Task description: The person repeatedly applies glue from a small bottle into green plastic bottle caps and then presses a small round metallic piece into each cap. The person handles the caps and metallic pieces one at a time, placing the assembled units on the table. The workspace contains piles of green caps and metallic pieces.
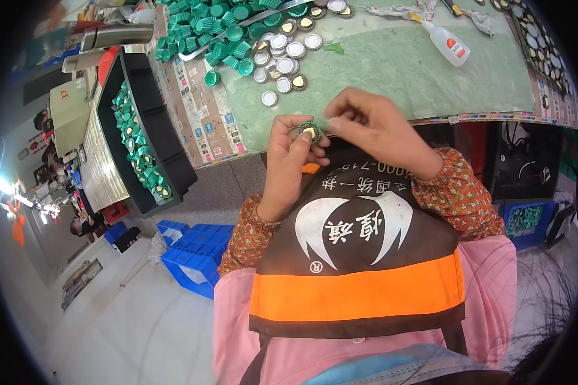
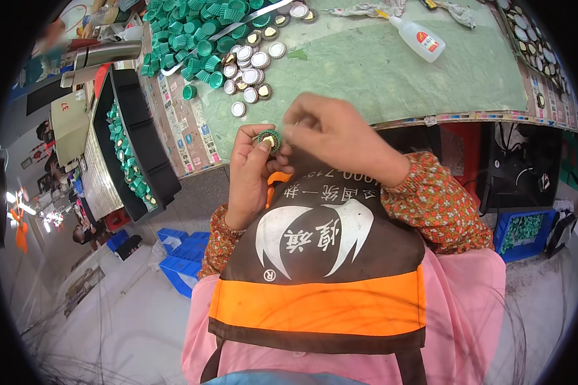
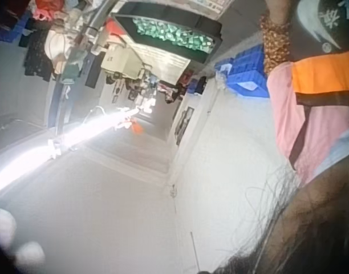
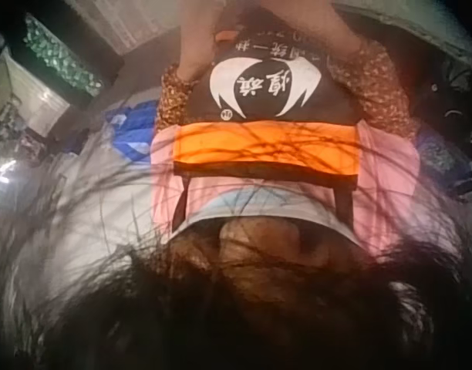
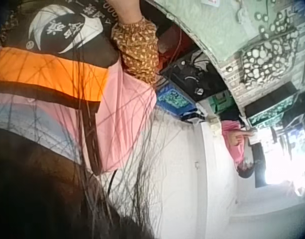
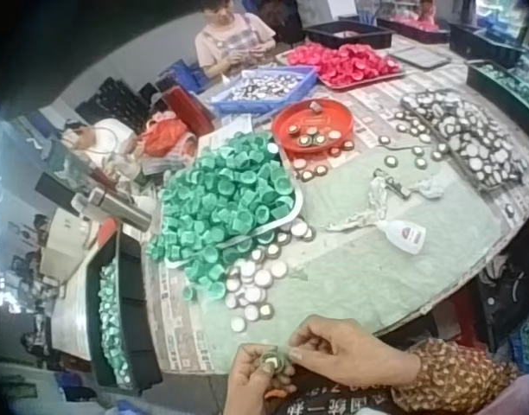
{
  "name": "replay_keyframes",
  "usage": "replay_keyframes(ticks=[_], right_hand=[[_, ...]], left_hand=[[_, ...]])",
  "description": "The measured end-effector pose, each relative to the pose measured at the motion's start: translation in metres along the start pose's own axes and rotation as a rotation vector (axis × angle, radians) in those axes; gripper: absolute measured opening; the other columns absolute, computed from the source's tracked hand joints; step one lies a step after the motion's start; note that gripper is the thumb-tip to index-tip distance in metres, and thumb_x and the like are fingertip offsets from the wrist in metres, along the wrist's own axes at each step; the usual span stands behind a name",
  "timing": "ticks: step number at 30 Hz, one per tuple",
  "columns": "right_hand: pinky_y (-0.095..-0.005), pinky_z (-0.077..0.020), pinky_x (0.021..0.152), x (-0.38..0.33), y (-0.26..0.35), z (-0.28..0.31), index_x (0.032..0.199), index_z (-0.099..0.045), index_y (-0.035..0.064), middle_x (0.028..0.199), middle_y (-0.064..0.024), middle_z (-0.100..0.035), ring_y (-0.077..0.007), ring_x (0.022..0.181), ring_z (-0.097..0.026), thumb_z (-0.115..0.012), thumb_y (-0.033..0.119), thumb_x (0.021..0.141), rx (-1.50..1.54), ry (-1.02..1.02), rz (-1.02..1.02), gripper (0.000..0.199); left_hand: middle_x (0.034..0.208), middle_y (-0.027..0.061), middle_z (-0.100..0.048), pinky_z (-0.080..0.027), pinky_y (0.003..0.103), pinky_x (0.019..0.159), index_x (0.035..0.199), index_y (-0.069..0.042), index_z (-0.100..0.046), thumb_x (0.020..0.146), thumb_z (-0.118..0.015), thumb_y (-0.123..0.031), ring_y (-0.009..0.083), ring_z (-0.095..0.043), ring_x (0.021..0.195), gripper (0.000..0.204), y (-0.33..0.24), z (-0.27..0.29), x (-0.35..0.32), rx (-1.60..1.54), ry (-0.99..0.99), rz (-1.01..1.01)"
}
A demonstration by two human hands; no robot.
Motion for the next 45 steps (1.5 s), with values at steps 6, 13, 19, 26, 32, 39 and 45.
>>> replay_keyframes(ticks=[6, 13, 19, 26, 32, 39, 45], right_hand=[[-0.0260, -0.0461, 0.068, -0.015, 0.043, 0.091, 0.108, -0.067, 0.0021, 0.085, -0.0002, -0.062, -0.0075, 0.075, -0.053, -0.066, 0.011, 0.097, -0.418, -0.538, 0.328, 0.015], [-0.0443, -0.0503, 0.085, -0.035, 0.063, 0.146, 0.128, -0.064, 0.0055, 0.110, -0.0148, -0.062, -0.0330, 0.104, -0.059, -0.070, 0.036, 0.094, -1.373, -0.891, 0.290, 0.046], [-0.0450, -0.0513, 0.086, -0.026, 0.047, 0.149, 0.132, -0.061, 0.0074, 0.107, -0.0146, -0.060, -0.0336, 0.102, -0.059, -0.070, 0.038, 0.092, -1.397, -0.936, 0.117, 0.051], [-0.0454, -0.0526, 0.084, -0.023, 0.039, 0.161, 0.128, -0.062, 0.0067, 0.107, -0.0135, -0.062, -0.0339, 0.100, -0.062, -0.069, 0.028, 0.092, -1.495, -0.868, 0.150, 0.042], [-0.0365, -0.0534, 0.074, -0.033, 0.042, 0.174, 0.121, -0.064, 0.0046, 0.099, -0.0104, -0.069, -0.0257, 0.089, -0.068, -0.068, 0.023, 0.093, -1.153, -0.931, 0.233, 0.034], [-0.0241, -0.0498, 0.067, -0.026, 0.029, 0.139, 0.114, -0.065, 0.0023, 0.100, -0.0070, -0.073, -0.0099, 0.086, -0.069, -0.072, 0.017, 0.092, -0.053, -0.505, 0.196, 0.027], [-0.0247, -0.0491, 0.069, -0.001, 0.025, 0.030, 0.108, -0.062, 0.0046, 0.094, -0.0020, -0.069, -0.0069, 0.086, -0.063, -0.077, 0.011, 0.087, 0.106, -0.174, 0.059, 0.026]], left_hand=[[0.107, 0.0133, -0.068, -0.062, 0.030, 0.073, 0.130, -0.007, -0.052, 0.105, -0.054, -0.018, 0.0141, -0.067, 0.086, 0.028, -0.040, 0.054, -0.012, 0.007, -0.197, -0.175], [0.131, 0.0218, -0.063, -0.063, 0.033, 0.077, 0.132, -0.004, -0.049, 0.104, -0.052, -0.015, 0.0217, -0.070, 0.093, 0.030, -0.103, 0.218, -0.058, -0.355, -0.617, -0.630], [0.131, 0.0210, -0.062, -0.060, 0.033, 0.074, 0.148, -0.012, -0.035, 0.104, -0.052, -0.019, 0.0199, -0.067, 0.093, 0.048, -0.103, 0.209, -0.054, -0.178, -0.774, -0.719], [0.113, 0.0110, -0.069, -0.051, 0.035, 0.077, 0.124, -0.007, -0.066, 0.099, -0.060, -0.018, 0.0217, -0.064, 0.089, 0.028, -0.118, 0.143, 0.031, 0.976, -0.673, -0.677], [0.097, 0.0092, -0.067, -0.048, 0.040, 0.080, 0.115, -0.005, -0.069, 0.095, -0.064, -0.017, 0.0251, -0.063, 0.090, 0.024, -0.127, 0.140, 0.067, 1.419, -0.702, -0.642], [0.097, 0.0112, -0.071, -0.046, 0.025, 0.055, 0.113, -0.005, -0.054, 0.103, -0.055, -0.013, 0.0105, -0.060, 0.070, 0.013, -0.091, 0.114, 0.054, 0.337, -0.408, -0.474], [0.087, 0.0100, -0.070, -0.048, 0.022, 0.052, 0.117, -0.008, -0.044, 0.106, -0.046, -0.010, 0.0089, -0.060, 0.064, 0.012, -0.060, -0.005, 0.023, 0.326, -0.084, -0.294]])
Point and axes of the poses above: each hand's wrist, its own x-axis towards the middle knuckle, its own z-axis out of the back of the hand, y = z × x, the point moved 7 cm from there along x, towards the middle knuckle
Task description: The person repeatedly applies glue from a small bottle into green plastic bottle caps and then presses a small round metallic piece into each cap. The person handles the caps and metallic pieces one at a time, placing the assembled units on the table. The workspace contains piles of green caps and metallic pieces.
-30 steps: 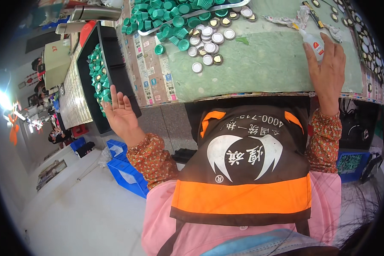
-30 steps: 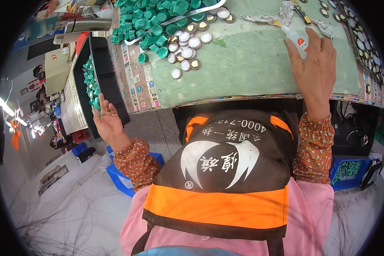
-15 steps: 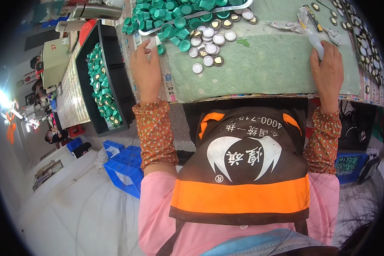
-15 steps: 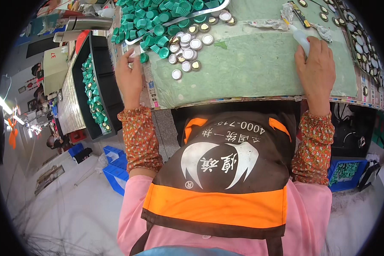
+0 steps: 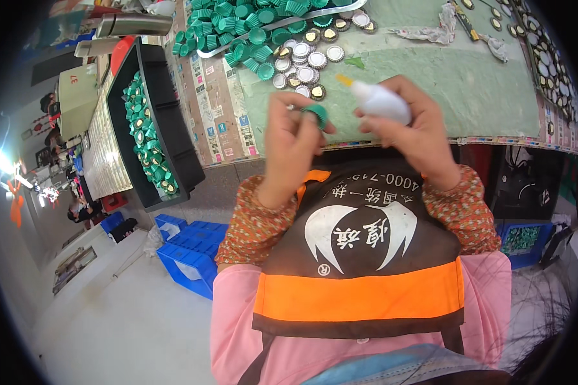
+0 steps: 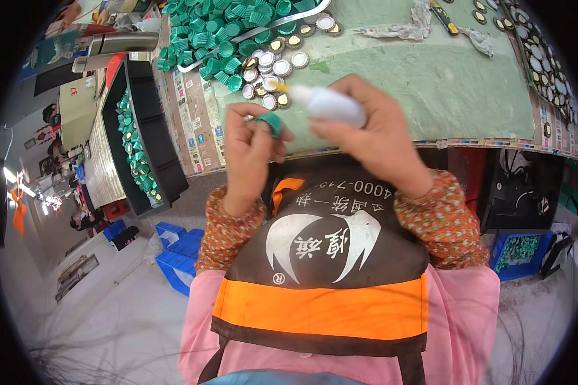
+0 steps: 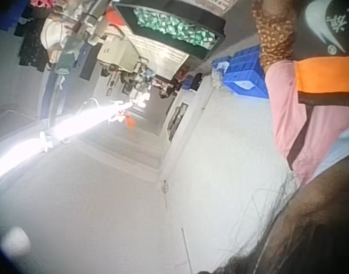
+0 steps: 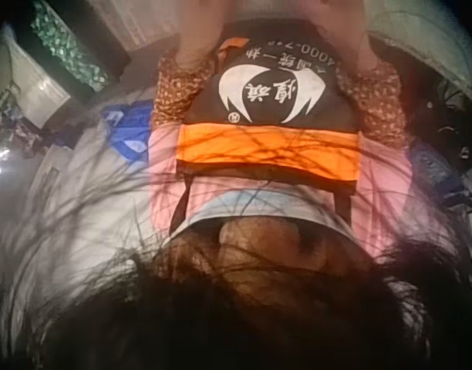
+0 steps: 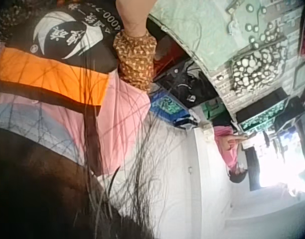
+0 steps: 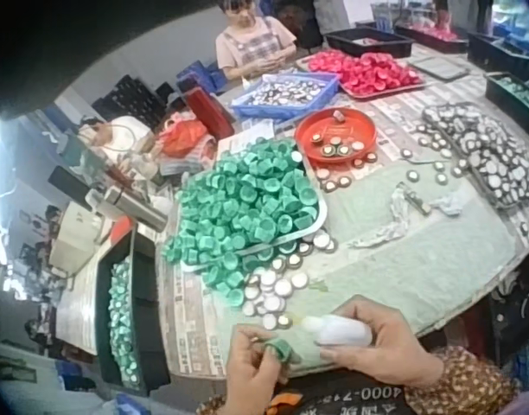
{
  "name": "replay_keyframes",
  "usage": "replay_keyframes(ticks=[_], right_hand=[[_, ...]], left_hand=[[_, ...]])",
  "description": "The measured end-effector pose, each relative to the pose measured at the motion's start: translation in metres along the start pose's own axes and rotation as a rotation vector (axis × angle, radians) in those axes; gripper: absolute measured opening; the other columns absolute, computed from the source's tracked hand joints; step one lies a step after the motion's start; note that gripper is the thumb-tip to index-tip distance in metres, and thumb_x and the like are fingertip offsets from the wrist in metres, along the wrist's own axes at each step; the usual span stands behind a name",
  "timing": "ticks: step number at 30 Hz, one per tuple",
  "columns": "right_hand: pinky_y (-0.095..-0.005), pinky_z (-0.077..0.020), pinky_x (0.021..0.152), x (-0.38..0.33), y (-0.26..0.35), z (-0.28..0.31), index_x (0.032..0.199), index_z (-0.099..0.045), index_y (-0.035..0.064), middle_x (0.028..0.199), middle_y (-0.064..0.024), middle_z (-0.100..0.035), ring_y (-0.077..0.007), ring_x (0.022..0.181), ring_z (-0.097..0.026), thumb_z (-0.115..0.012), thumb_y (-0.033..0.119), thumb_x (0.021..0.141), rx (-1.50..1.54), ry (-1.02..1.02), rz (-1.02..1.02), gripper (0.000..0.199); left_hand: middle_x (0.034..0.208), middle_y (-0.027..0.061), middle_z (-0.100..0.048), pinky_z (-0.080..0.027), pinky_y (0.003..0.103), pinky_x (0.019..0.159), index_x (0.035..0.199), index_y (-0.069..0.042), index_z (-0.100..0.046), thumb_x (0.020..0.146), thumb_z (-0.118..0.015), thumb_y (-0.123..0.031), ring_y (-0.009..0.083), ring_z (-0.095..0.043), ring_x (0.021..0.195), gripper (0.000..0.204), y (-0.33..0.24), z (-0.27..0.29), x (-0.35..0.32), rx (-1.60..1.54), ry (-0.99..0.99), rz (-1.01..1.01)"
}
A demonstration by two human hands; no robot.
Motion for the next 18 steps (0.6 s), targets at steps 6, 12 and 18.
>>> replay_keyframes(ticks=[6, 12, 18], right_hand=[[-0.0301, -0.0506, 0.074, -0.003, 0.006, -0.024, 0.104, -0.057, 0.0032, 0.092, -0.0057, -0.066, -0.0110, 0.085, -0.061, -0.076, 0.013, 0.084, -0.114, -0.017, 0.162, 0.029], [-0.0336, -0.0523, 0.072, -0.006, 0.005, -0.026, 0.101, -0.053, 0.0021, 0.087, -0.0119, -0.065, -0.0168, 0.081, -0.064, -0.074, 0.015, 0.083, -0.253, -0.013, 0.116, 0.030], [-0.0355, -0.0543, 0.066, -0.002, 0.008, -0.024, 0.103, -0.050, 0.0024, 0.083, -0.0109, -0.064, -0.0181, 0.075, -0.069, -0.076, 0.014, 0.084, -0.282, 0.019, 0.165, 0.034]], left_hand=[[0.086, 0.0064, -0.067, -0.054, 0.022, 0.056, 0.124, -0.008, -0.044, 0.106, -0.046, -0.009, 0.0086, -0.063, 0.064, 0.018, 0.010, -0.027, -0.018, -0.256, 0.083, 0.162], [0.091, 0.0063, -0.066, -0.053, 0.021, 0.057, 0.128, -0.008, -0.045, 0.107, -0.047, -0.008, 0.0067, -0.062, 0.068, 0.021, 0.023, -0.031, -0.024, -0.255, 0.130, 0.174], [0.099, 0.0098, -0.064, -0.061, 0.028, 0.068, 0.134, -0.010, -0.043, 0.107, -0.048, -0.014, 0.0134, -0.068, 0.082, 0.027, 0.029, -0.033, -0.030, -0.439, 0.247, 0.244]])
Point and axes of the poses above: each hand's wrist, its own x-axis towards the middle knuckle, its own z-axis out of the back of the hand, y = z × x, the point moved 7 cm from there along x, towards the middle knuckle
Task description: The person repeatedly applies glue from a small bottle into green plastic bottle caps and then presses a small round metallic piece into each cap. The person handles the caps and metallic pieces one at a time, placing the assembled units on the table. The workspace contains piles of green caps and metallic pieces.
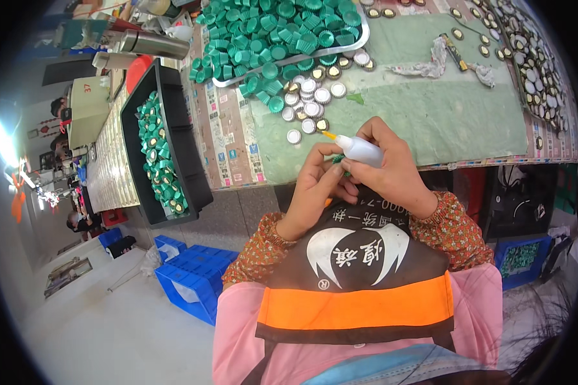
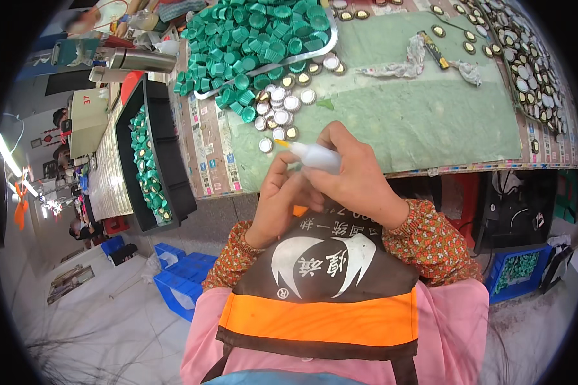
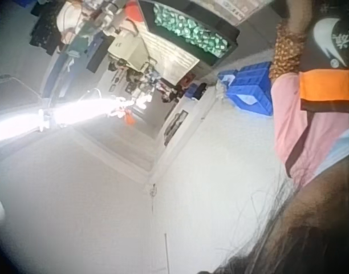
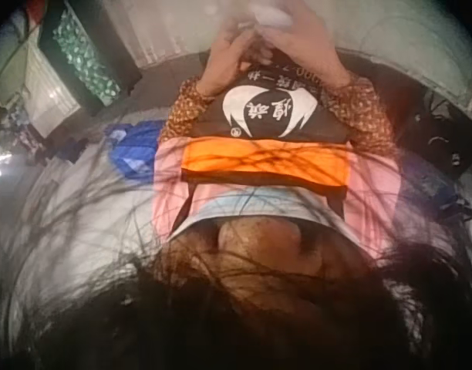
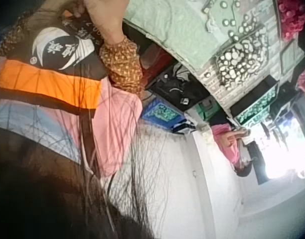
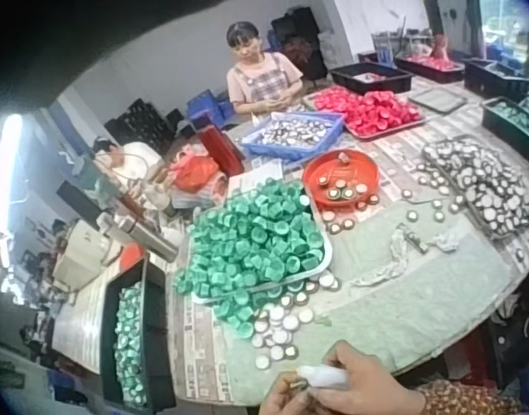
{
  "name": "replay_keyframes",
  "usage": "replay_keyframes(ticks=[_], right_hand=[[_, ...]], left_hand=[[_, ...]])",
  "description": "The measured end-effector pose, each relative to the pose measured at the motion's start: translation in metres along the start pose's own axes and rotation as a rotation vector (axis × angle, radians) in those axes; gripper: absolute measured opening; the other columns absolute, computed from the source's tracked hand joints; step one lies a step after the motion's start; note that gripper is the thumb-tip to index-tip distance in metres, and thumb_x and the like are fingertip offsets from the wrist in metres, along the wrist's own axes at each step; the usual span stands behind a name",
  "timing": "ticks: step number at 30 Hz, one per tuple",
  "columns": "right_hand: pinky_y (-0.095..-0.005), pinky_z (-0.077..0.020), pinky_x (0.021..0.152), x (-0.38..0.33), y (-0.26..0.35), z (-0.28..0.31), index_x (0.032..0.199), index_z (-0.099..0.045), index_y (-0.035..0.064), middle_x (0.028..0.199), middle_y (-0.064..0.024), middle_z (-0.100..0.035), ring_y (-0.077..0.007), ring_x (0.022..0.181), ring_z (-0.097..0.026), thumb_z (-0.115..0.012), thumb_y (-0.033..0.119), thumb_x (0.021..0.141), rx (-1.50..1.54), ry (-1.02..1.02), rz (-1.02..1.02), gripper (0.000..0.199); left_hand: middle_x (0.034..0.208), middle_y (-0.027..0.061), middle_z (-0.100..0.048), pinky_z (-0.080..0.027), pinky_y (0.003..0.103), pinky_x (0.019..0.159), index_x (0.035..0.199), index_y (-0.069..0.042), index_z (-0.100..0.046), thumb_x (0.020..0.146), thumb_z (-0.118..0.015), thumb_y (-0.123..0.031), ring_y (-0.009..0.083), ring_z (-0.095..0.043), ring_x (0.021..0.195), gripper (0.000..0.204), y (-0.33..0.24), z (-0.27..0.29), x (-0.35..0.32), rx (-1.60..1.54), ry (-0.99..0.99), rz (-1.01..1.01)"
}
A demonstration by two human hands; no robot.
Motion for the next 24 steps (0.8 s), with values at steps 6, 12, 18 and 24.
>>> replay_keyframes(ticks=[6, 12, 18, 24], right_hand=[[-0.0237, -0.0519, 0.058, 0.007, 0.001, 0.001, 0.100, -0.050, 0.0024, 0.086, -0.0050, -0.063, -0.0076, 0.067, -0.064, -0.076, 0.008, 0.087, 0.364, 0.186, -0.333, 0.030], [-0.0276, -0.0528, 0.063, 0.002, -0.002, 0.000, 0.103, -0.050, 0.0020, 0.088, -0.0069, -0.063, -0.0108, 0.071, -0.065, -0.075, 0.010, 0.088, 0.288, 0.103, -0.218, 0.030], [-0.0364, -0.0518, 0.076, -0.003, 0.020, 0.013, 0.112, -0.051, 0.0012, 0.094, -0.0134, -0.062, -0.0237, 0.086, -0.065, -0.069, 0.014, 0.092, 0.001, -0.008, 0.138, 0.029], [-0.0340, -0.0540, 0.069, -0.021, 0.041, 0.025, 0.115, -0.062, 0.0002, 0.100, -0.0145, -0.067, -0.0296, 0.080, -0.069, -0.078, 0.014, 0.085, -0.150, 0.045, 0.379, 0.036]], left_hand=[[0.119, 0.0208, -0.064, -0.066, 0.035, 0.078, 0.144, -0.011, -0.042, 0.107, -0.054, -0.026, 0.0238, -0.070, 0.097, 0.042, 0.003, -0.001, 0.000, -0.353, 0.240, 0.142], [0.114, 0.0180, -0.064, -0.066, 0.035, 0.077, 0.139, -0.007, -0.043, 0.106, -0.055, -0.027, 0.0225, -0.070, 0.096, 0.040, 0.001, -0.002, -0.001, -0.321, 0.177, 0.101], [0.113, 0.0149, -0.063, -0.066, 0.035, 0.075, 0.138, -0.010, -0.042, 0.106, -0.055, -0.028, 0.0214, -0.068, 0.096, 0.039, -0.004, 0.013, 0.002, -0.489, 0.136, -0.004], [0.125, 0.0167, -0.060, -0.065, 0.036, 0.082, 0.149, -0.012, -0.035, 0.105, -0.057, -0.023, 0.0237, -0.063, 0.107, 0.050, -0.002, 0.020, -0.006, -0.677, 0.162, 0.011]])
Point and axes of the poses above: each hand's wrist, its own x-axis towards the middle knuckle, its own z-axis out of the back of the hand, y = z × x, the point moved 7 cm from there along x, towards the middle knuckle
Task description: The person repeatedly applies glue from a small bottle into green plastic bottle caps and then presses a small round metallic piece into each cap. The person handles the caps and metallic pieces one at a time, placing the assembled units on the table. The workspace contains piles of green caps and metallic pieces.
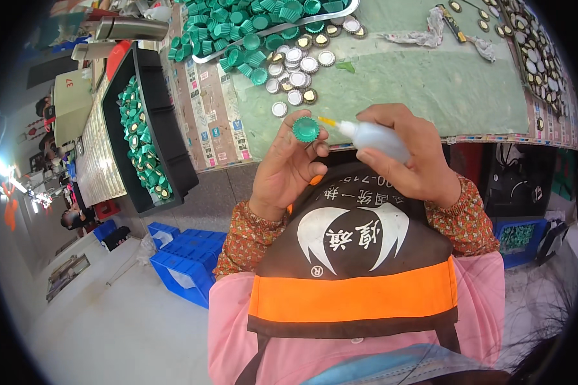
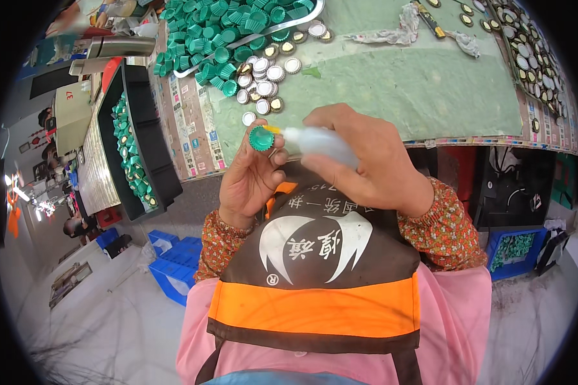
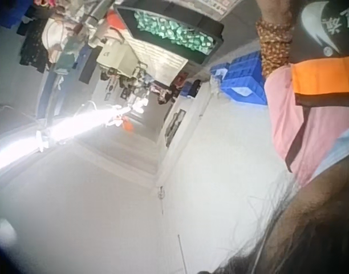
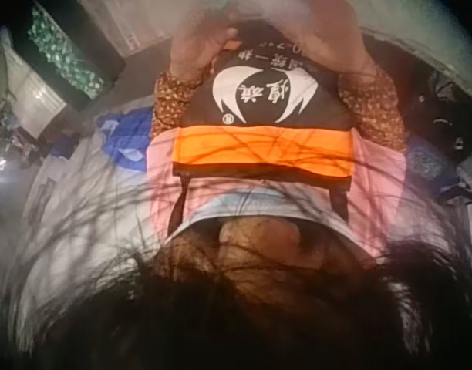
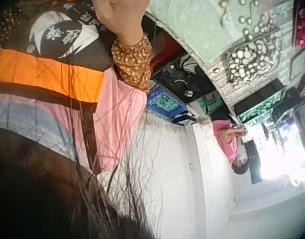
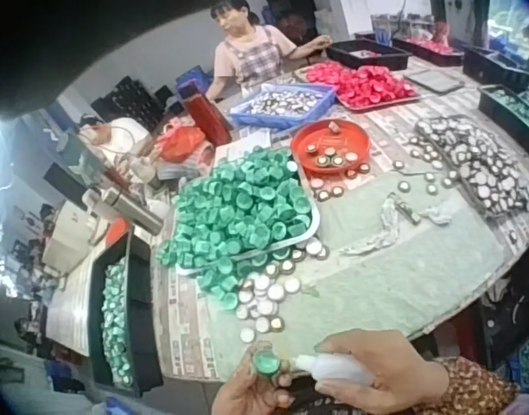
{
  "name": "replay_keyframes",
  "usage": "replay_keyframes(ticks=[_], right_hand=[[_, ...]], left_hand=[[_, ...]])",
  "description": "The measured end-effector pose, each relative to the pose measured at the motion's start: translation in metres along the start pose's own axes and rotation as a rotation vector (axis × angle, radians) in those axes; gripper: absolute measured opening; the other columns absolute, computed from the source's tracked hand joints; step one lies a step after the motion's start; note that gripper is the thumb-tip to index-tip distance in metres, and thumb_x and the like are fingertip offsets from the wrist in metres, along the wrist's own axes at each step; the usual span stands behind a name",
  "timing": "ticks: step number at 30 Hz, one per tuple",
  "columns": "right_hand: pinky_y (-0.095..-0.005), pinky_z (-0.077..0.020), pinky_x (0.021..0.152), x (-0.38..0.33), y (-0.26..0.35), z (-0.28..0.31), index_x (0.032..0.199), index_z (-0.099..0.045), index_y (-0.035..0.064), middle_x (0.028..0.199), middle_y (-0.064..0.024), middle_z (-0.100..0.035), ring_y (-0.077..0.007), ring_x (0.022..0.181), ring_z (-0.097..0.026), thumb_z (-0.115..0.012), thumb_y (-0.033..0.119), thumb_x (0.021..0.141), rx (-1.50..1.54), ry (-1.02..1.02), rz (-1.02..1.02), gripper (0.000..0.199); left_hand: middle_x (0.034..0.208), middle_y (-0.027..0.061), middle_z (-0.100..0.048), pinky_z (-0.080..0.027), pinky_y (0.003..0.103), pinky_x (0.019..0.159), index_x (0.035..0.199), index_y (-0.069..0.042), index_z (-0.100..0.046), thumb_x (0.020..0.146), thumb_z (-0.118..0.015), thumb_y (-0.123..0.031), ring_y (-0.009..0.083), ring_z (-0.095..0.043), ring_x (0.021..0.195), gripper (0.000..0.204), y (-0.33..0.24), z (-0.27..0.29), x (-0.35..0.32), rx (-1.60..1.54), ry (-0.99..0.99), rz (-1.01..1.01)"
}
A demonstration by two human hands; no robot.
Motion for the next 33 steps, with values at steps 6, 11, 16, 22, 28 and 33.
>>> replay_keyframes(ticks=[6, 11, 16, 22, 28, 33], right_hand=[[-0.0367, -0.0529, 0.060, -0.006, 0.017, -0.008, 0.107, -0.065, 0.0037, 0.087, -0.0117, -0.067, -0.0312, 0.071, -0.068, -0.081, 0.017, 0.081, -0.100, -0.005, 0.131, 0.033], [-0.0387, -0.0493, 0.055, -0.006, 0.017, -0.014, 0.100, -0.064, 0.0062, 0.075, -0.0089, -0.064, -0.0304, 0.063, -0.065, -0.080, 0.019, 0.082, -0.162, 0.017, 0.124, 0.027], [-0.0399, -0.0486, 0.054, -0.008, 0.012, -0.018, 0.099, -0.062, 0.0065, 0.072, -0.0102, -0.063, -0.0315, 0.062, -0.064, -0.078, 0.021, 0.085, -0.156, 0.036, 0.097, 0.025], [-0.0411, -0.0485, 0.054, -0.007, 0.011, -0.022, 0.102, -0.062, 0.0063, 0.071, -0.0110, -0.063, -0.0323, 0.063, -0.065, -0.076, 0.021, 0.087, -0.167, 0.059, 0.091, 0.026], [-0.0413, -0.0480, 0.054, -0.009, 0.007, -0.023, 0.104, -0.062, 0.0063, 0.071, -0.0107, -0.063, -0.0324, 0.062, -0.065, -0.076, 0.022, 0.087, -0.161, 0.074, 0.069, 0.027], [-0.0379, -0.0493, 0.056, -0.010, -0.001, -0.018, 0.103, -0.063, 0.0060, 0.075, -0.0115, -0.064, -0.0313, 0.065, -0.067, -0.076, 0.021, 0.088, -0.097, 0.040, 0.007, 0.025]], left_hand=[[0.131, 0.0186, -0.058, -0.066, 0.037, 0.082, 0.154, -0.011, -0.031, 0.103, -0.058, -0.017, 0.0238, -0.064, 0.105, 0.059, 0.003, -0.002, -0.001, -0.022, -0.001, 0.030], [0.137, 0.0207, -0.056, -0.066, 0.037, 0.082, 0.156, -0.008, -0.031, 0.102, -0.060, -0.014, 0.0241, -0.066, 0.104, 0.061, 0.004, 0.000, -0.003, 0.029, -0.035, 0.054], [0.138, 0.0212, -0.056, -0.066, 0.036, 0.082, 0.154, -0.008, -0.034, 0.101, -0.062, -0.014, 0.0233, -0.067, 0.105, 0.060, 0.005, 0.001, -0.002, 0.072, -0.036, 0.055], [0.139, 0.0213, -0.056, -0.065, 0.035, 0.083, 0.153, -0.008, -0.037, 0.101, -0.062, -0.013, 0.0225, -0.067, 0.105, 0.058, 0.007, 0.004, -0.003, 0.133, -0.059, 0.053], [0.136, 0.0212, -0.058, -0.065, 0.035, 0.084, 0.149, -0.007, -0.040, 0.101, -0.062, -0.014, 0.0215, -0.067, 0.104, 0.054, 0.008, 0.005, -0.003, 0.166, -0.091, 0.046], [0.127, 0.0186, -0.061, -0.065, 0.035, 0.082, 0.143, -0.005, -0.044, 0.103, -0.059, -0.020, 0.0195, -0.066, 0.100, 0.045, 0.007, 0.007, -0.005, 0.235, -0.110, 0.042]])
Point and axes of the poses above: each hand's wrist, its own x-axis towards the middle knuckle, its own z-axis out of the back of the hand, y = z × x, the point moved 7 cm from there along x, towards the middle knuckle
